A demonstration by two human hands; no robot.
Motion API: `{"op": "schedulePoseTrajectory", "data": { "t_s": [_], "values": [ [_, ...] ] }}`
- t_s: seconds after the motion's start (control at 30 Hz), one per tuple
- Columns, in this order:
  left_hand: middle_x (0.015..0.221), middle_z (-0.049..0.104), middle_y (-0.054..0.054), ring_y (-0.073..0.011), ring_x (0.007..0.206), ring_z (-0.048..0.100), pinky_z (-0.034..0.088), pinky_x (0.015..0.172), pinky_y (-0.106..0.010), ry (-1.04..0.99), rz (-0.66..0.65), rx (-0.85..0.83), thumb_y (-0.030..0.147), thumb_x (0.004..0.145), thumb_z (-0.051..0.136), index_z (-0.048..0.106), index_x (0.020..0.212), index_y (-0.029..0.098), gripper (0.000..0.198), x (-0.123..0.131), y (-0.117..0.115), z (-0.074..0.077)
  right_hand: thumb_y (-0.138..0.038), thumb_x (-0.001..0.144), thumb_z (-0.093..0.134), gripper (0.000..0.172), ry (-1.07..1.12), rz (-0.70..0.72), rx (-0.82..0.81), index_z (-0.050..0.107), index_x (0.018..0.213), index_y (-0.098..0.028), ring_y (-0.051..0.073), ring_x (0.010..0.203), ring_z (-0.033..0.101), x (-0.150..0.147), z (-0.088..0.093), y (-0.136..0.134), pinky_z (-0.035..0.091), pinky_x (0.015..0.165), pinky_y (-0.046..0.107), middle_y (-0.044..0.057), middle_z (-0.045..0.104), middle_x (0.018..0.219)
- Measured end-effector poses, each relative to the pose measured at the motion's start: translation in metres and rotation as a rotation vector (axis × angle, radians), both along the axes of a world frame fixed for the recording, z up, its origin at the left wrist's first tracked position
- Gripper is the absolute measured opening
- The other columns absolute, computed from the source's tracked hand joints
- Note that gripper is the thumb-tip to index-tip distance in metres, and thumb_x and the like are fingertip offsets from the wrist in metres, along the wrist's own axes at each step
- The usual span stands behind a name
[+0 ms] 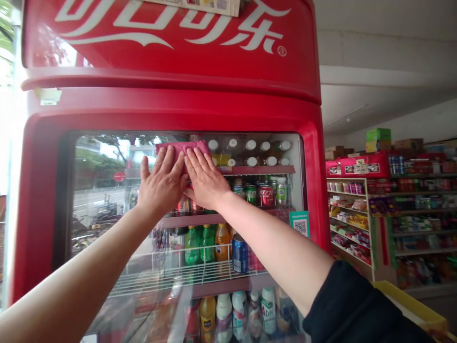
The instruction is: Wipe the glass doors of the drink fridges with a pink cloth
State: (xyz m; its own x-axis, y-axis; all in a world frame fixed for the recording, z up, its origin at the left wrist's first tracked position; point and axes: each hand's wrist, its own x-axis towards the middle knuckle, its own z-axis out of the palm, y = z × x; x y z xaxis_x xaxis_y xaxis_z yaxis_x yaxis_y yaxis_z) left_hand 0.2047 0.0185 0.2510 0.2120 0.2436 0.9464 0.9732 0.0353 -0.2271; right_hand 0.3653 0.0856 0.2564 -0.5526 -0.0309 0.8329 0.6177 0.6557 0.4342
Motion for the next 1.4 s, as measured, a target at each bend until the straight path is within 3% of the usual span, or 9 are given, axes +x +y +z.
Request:
{"op": "schedulePoseTrajectory", "data": {
  "t_s": [0.43,0.67,1.03,1.23,1.4],
  "values": [
    [0.187,0.024,-0.014,-0.0361,0.175,0.021,0.002,0.138,-0.072,0.026,-0.091,-0.002,0.045,0.114,0.031,0.037,0.176,0.022,0.067,0.122,0.047,-0.003,-0.049,0.104,0.068,0.098,0.019,-0.117,-0.017,0.026,0.175,0.003,0.036,0.177,0.008,0.133,-0.006,0.031,0.004,0.146,0.051,0.022,0.013,0.187],
    [0.186,0.025,-0.015,-0.0367,0.174,0.024,0.002,0.138,-0.073,0.06,-0.164,-0.007,0.04,0.113,0.036,0.038,0.176,0.021,0.066,0.183,0.065,-0.004,-0.049,0.103,0.066,0.1,0.06,-0.21,-0.035,0.022,0.176,0.004,0.037,0.177,0.007,0.191,-0.012,0.042,0.006,0.146,0.054,0.024,0.012,0.187],
    [0.188,0.018,-0.015,-0.0347,0.176,0.015,-0.004,0.138,-0.072,0.134,-0.258,-0.103,0.032,0.11,0.038,0.038,0.175,0.019,0.067,0.28,0.097,0.002,-0.056,0.099,0.066,0.111,0.17,-0.38,-0.116,0.019,0.174,0.01,0.044,0.175,0.009,0.277,-0.02,0.057,0.012,0.144,0.06,0.031,0.01,0.185],
    [0.188,0.018,-0.014,-0.0349,0.176,0.014,-0.005,0.138,-0.072,0.112,-0.323,-0.122,0.028,0.109,0.039,0.036,0.176,0.02,0.067,0.296,0.103,-0.005,-0.042,0.091,0.071,0.113,0.217,-0.389,-0.196,0.016,0.174,0.01,0.046,0.175,0.01,0.282,-0.031,0.052,0.013,0.144,0.06,0.031,0.01,0.186],
    [0.188,0.016,-0.011,-0.0324,0.177,0.012,-0.008,0.139,-0.07,0.156,-0.311,-0.149,0.029,0.111,0.038,0.035,0.177,0.022,0.067,0.284,0.1,-0.038,-0.038,0.089,0.069,0.112,0.261,-0.367,-0.21,0.013,0.176,0.007,0.044,0.176,0.005,0.273,-0.074,0.051,0.013,0.145,0.06,0.027,0.006,0.187]
  ]
}}
